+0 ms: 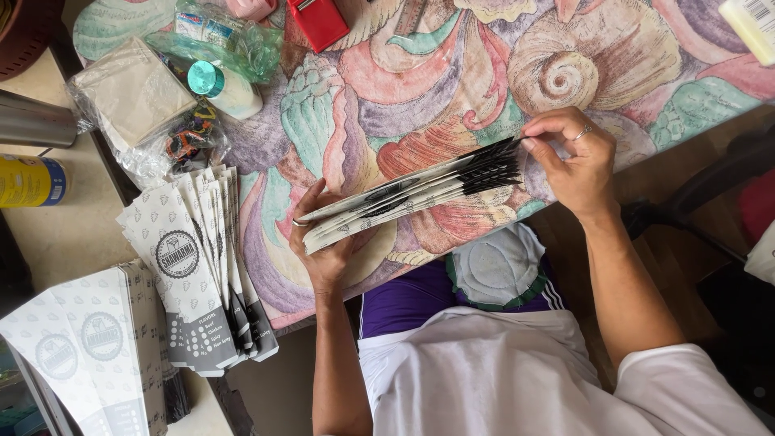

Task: Applying glue to the edges of paper shawarma wrappers and stacking them for assembly.

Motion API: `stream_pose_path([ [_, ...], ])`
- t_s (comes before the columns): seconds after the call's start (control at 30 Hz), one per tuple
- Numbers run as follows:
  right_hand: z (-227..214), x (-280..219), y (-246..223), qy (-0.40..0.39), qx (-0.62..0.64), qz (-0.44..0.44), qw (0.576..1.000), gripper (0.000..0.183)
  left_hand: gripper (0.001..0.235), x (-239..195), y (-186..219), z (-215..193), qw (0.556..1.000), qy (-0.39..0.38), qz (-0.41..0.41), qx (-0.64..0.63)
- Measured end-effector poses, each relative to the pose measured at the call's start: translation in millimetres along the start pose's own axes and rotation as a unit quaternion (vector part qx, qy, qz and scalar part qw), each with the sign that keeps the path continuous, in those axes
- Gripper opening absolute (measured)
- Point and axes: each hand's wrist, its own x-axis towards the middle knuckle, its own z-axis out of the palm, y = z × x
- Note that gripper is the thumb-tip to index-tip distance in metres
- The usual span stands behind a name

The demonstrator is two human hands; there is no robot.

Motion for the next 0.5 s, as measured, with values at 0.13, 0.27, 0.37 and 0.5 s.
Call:
stream_pose_path([
  [0.13,8.1,-4.4,1.5,0.009,0.046,0.021,0.999,0.009,0.072,1.0,1.9,0.5,1.0,0.004,-0.004,-0.003],
  [0.27,10.0,-10.3,-3.7,0.004,0.098,0.068,0.993,0.012,0.072,-0.6,-1.5,0.7,1.0,0.01,0.002,-0.002],
  [0.37,6.6,-14.7,2.6,0.011,0.113,0.084,0.99,0.011,0.073,0.5,-0.9,0.7,1.0,0.003,0.003,-0.009],
  [0.5,7.7,-8.8,-3.2,0.009,0.055,0.053,0.997,0.009,0.073,0.2,0.0,0.2,1.0,0.0,0.003,-0.026],
])
